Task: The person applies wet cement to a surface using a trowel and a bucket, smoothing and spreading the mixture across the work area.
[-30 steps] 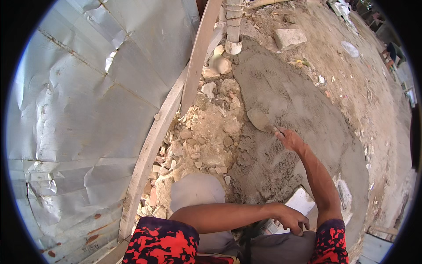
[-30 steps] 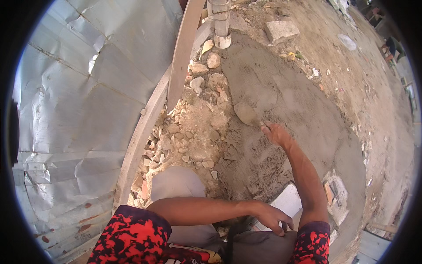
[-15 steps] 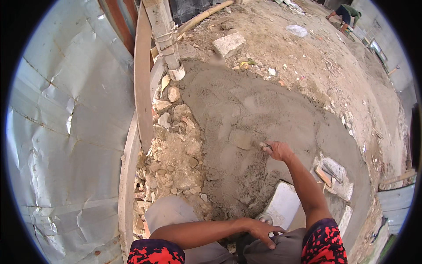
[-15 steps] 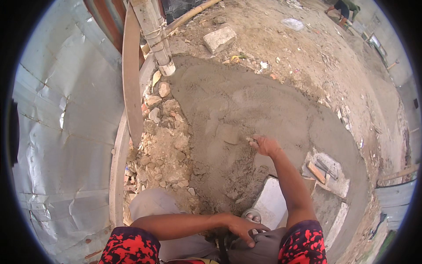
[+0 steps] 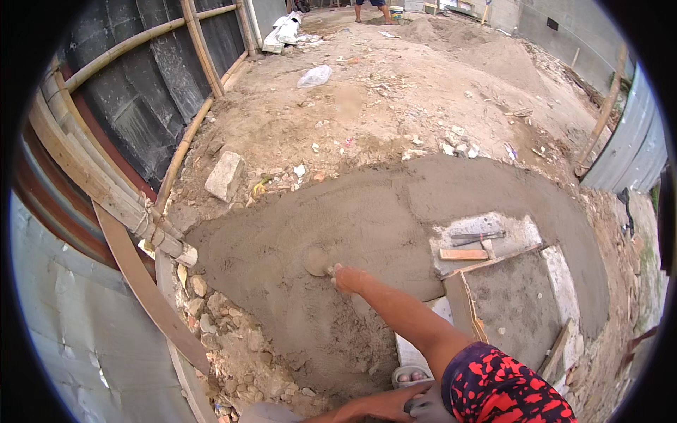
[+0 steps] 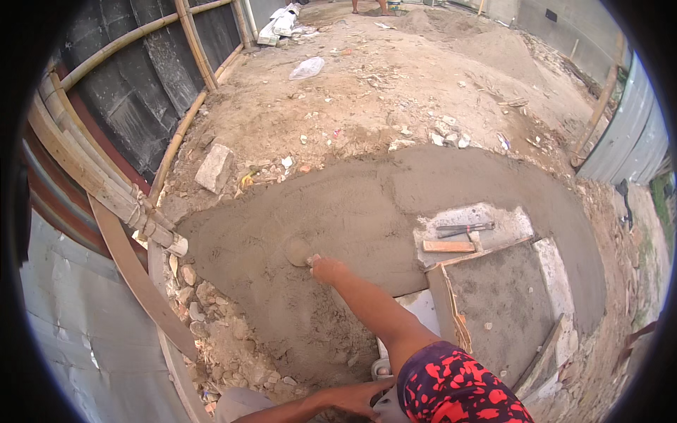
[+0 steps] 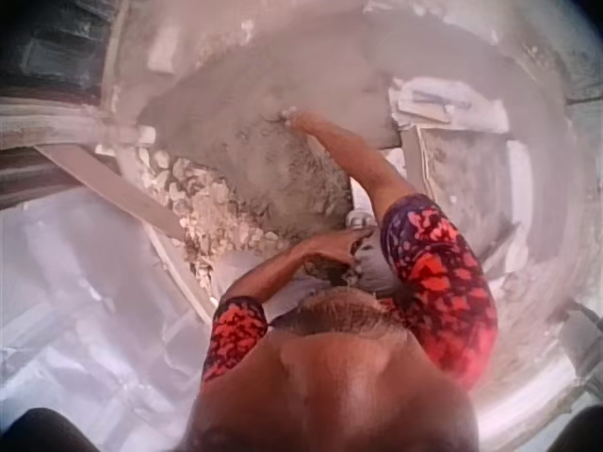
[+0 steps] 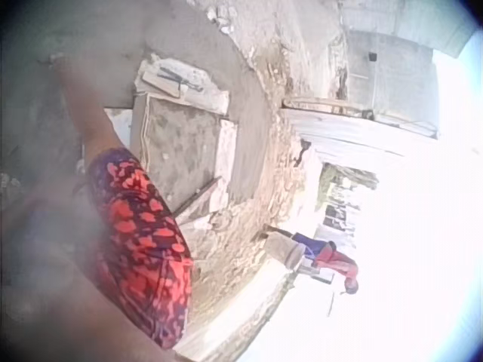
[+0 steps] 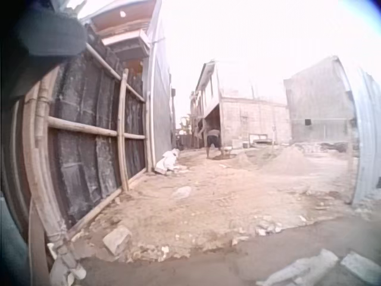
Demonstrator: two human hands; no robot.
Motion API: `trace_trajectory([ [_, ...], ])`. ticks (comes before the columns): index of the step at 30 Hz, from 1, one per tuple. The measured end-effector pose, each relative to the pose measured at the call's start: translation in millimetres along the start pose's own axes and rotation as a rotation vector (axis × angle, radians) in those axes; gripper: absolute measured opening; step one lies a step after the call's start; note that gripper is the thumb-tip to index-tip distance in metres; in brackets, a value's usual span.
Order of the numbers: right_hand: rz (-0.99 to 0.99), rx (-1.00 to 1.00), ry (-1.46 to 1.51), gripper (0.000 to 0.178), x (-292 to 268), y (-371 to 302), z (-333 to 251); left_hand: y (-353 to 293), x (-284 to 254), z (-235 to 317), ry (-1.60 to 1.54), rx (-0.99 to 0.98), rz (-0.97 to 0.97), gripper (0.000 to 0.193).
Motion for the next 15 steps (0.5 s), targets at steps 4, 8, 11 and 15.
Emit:
trace_trajectory([
  [4,0.011,0.057,0.023,0.034,-9,-4,11,13,-1,4,0.044,0.271,-0.003,0.134],
  [8,0.029,0.036,-0.003,0.032,-1,-4,28,17,-4,20,0.028,0.264,0.005,0.133],
  [11,0.031,0.034,0.001,0.032,2,-5,38,18,-5,15,0.051,0.258,0.016,0.120],
  [15,0.013,0.060,0.007,0.039,3,-6,39,17,-5,13,0.117,0.229,0.024,0.112],
])
Point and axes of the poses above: each hand's wrist, its own y-axis towards the middle knuckle, its own x-axis out of the palm, z = x × y, the point moved 2 cm from there along y, towards the middle knuckle, and after that the axes turned 2 degrees about -x, right-handed, at the moved point
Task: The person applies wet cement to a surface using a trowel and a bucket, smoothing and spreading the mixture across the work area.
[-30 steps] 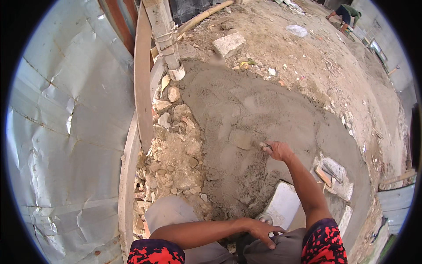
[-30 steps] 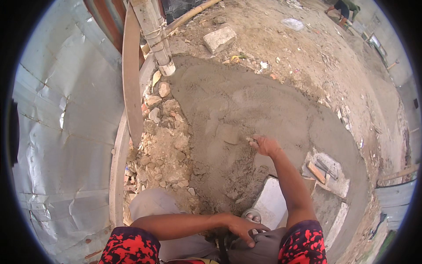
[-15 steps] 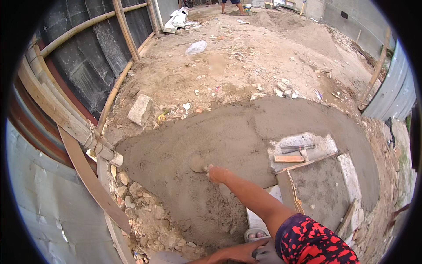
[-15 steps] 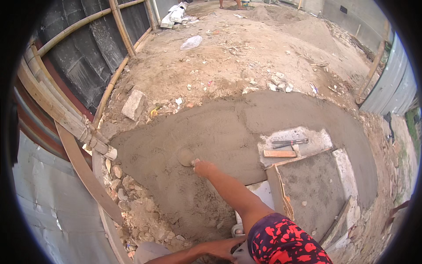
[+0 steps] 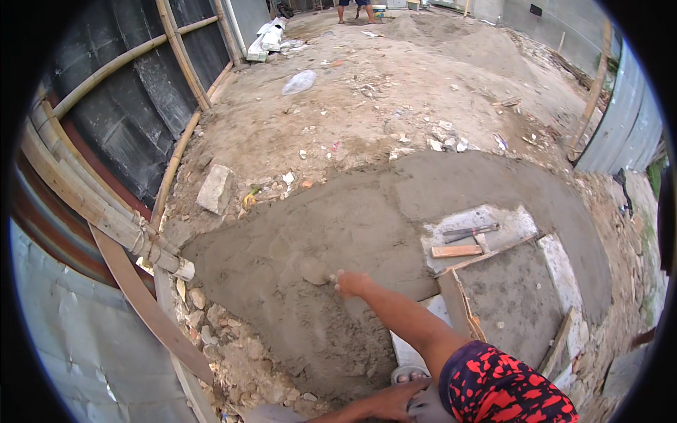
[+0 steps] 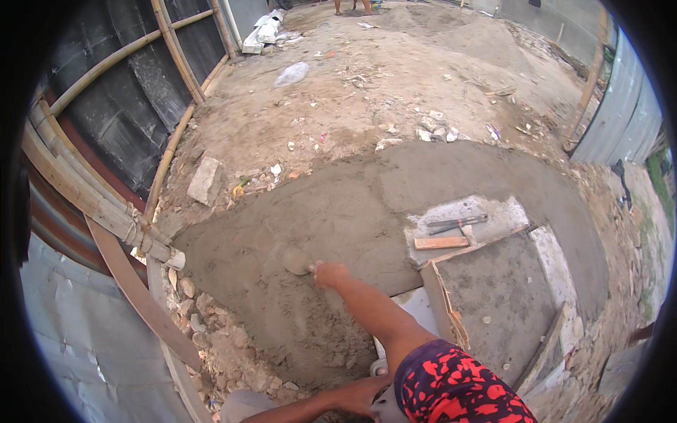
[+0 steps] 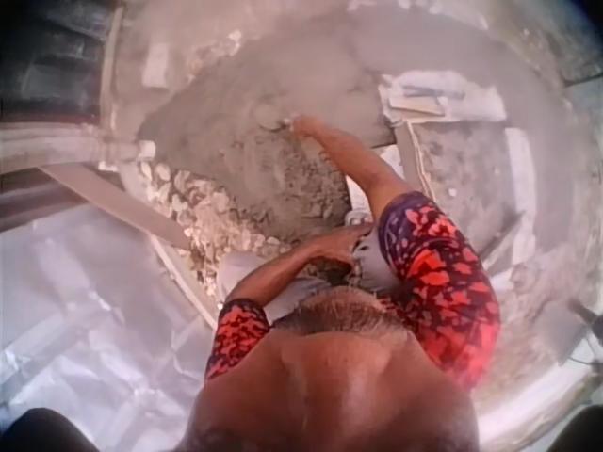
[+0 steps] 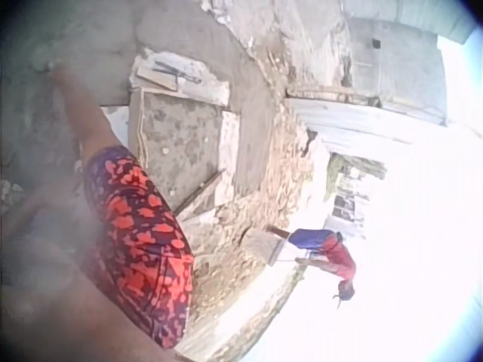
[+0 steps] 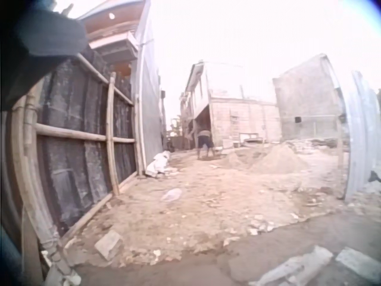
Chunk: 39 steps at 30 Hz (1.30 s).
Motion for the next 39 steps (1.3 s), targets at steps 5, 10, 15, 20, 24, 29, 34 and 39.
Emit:
trace_trajectory([
  [5,0.011,0.020,-0.038,0.039,-1,-3,-2,-6,-7,12,0.008,-0.035,-0.006,0.111],
  [10,-0.013,0.020,-0.056,0.040,6,6,0,-13,-9,20,0.001,0.036,0.056,0.109],
  [15,-0.004,0.040,-0.080,0.040,9,5,-4,-24,-12,29,0.114,-0.039,0.053,0.102],
  [20,0.019,0.057,-0.095,0.040,8,5,-3,-29,-13,27,0.169,-0.053,0.092,0.100],
  [24,-0.019,0.005,-0.083,0.039,-1,-1,-20,-36,-8,13,0.218,0.062,0.186,0.105],
  [29,0.006,0.071,-0.069,0.032,-6,-11,-24,-29,-16,27,0.130,-0.062,0.032,0.098],
  [34,0.082,0.055,-0.047,0.030,-6,-15,-25,-29,-15,23,0.181,-0.060,0.117,0.097],
  [39,0.119,0.064,-0.004,0.031,-5,-18,-24,-24,-8,11,0.142,-0.062,0.087,0.089],
])
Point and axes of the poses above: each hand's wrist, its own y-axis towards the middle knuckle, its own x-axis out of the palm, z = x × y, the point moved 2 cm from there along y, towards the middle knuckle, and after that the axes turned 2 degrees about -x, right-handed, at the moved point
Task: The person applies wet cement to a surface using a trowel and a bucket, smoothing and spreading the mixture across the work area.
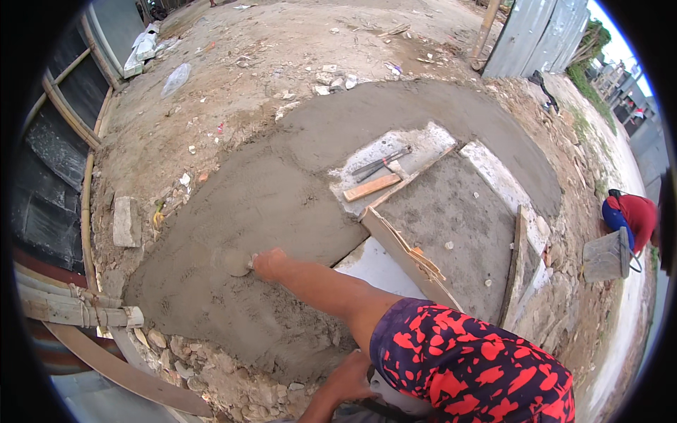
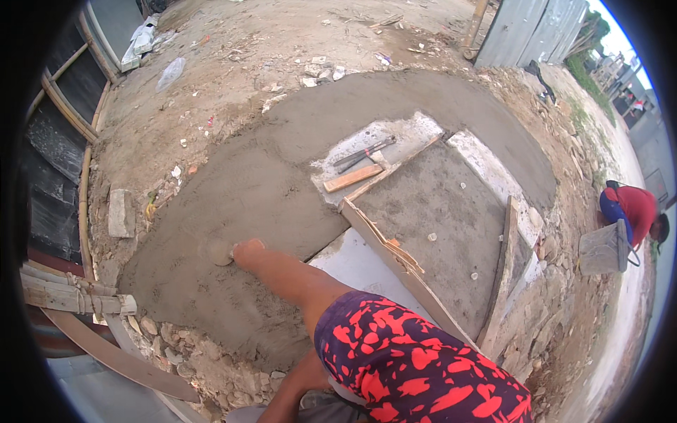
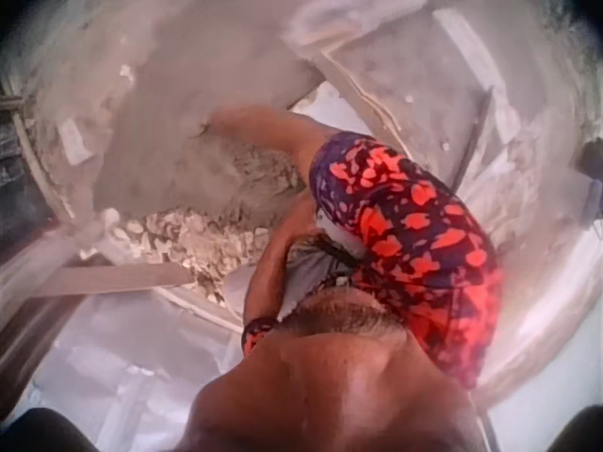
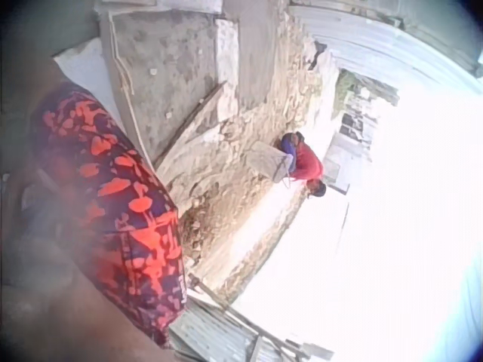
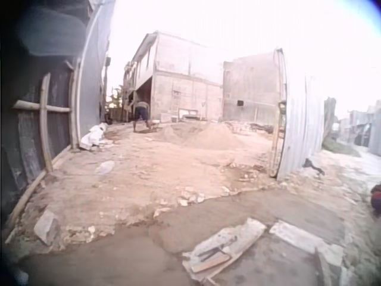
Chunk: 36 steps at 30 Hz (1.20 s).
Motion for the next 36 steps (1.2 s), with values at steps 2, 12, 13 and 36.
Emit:
trace_trajectory([
  [2,0.006,-0.014,-0.026,0.031,1,-1,5,3,0,3,-0.001,0.024,0.012,0.085],
  [12,-0.055,-0.088,0.006,0.035,-7,-5,6,10,-12,20,-0.094,-0.128,-0.004,0.071],
  [13,-0.052,-0.083,-0.012,0.035,-6,-5,9,11,-13,21,-0.063,-0.180,-0.059,0.072],
  [36,-0.176,-0.035,-0.187,0.031,5,19,3,0,-3,2,-0.019,-0.031,0.061,0.096],
])
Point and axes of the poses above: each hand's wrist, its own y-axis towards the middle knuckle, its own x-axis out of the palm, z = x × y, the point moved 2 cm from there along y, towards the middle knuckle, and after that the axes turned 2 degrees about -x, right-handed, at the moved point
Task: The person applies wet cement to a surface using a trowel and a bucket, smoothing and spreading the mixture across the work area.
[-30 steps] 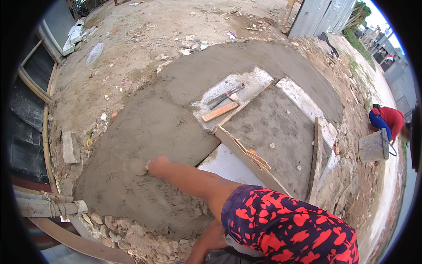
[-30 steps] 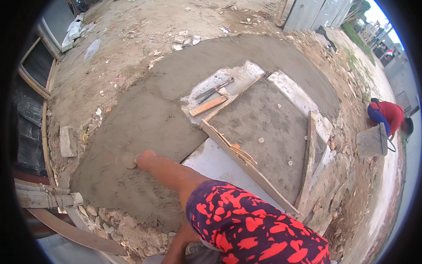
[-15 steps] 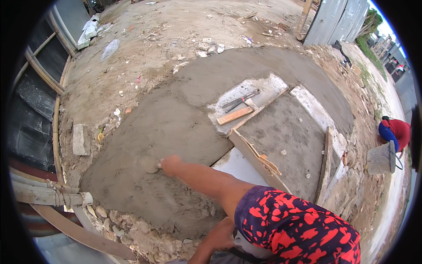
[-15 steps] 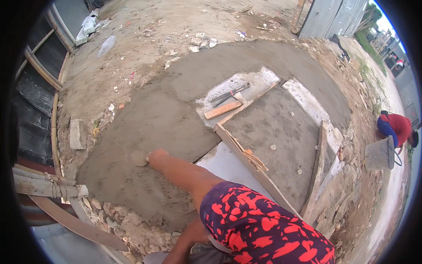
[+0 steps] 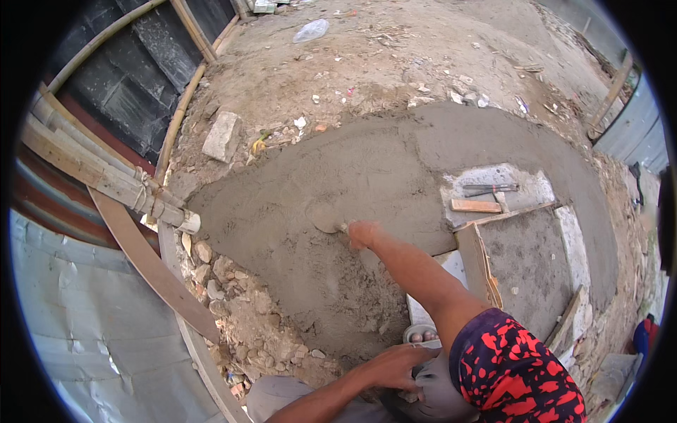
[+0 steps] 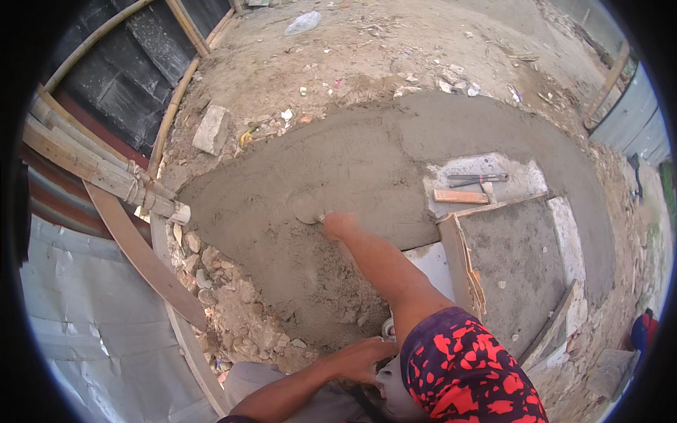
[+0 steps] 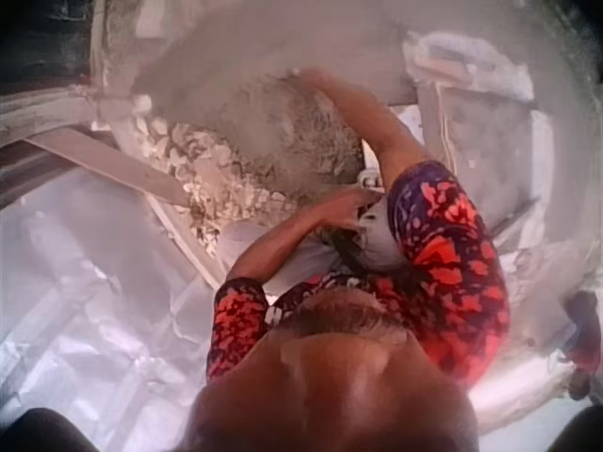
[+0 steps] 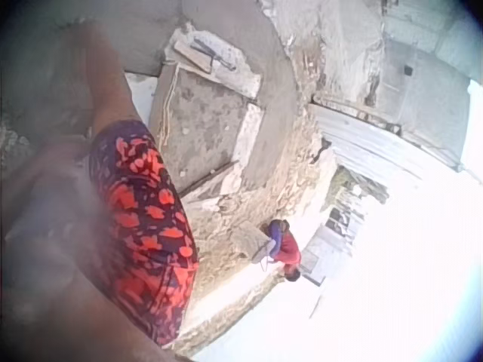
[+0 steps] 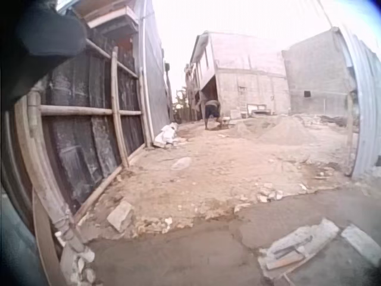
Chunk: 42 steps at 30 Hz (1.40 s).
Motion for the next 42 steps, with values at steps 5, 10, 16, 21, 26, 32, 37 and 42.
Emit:
trace_trajectory([
  [5,0.012,-0.167,-0.106,0.047,8,18,8,-10,-10,6,-0.119,0.052,0.037,0.103],
  [10,0.116,-0.146,-0.075,0.043,7,10,4,-25,-9,9,-0.199,0.098,0.047,0.100],
  [16,0.044,-0.184,-0.137,0.053,8,18,7,-28,10,-8,-0.272,0.106,0.148,0.096],
  [21,0.073,-0.113,-0.166,0.049,12,19,11,-35,12,-16,-0.336,0.117,0.193,0.096],
  [26,0.155,-0.140,-0.147,0.045,9,26,18,-36,18,-22,-0.437,0.188,0.241,0.097],
  [32,0.146,-0.085,-0.176,0.044,9,25,7,-44,17,-25,-0.505,0.169,0.252,0.098],
  [37,0.188,-0.169,-0.168,0.044,20,44,24,-43,18,-25,-0.476,0.192,0.272,0.098],
  [42,0.207,-0.229,-0.180,0.045,24,50,34,-46,13,-22,-0.472,0.152,0.234,0.101],
])
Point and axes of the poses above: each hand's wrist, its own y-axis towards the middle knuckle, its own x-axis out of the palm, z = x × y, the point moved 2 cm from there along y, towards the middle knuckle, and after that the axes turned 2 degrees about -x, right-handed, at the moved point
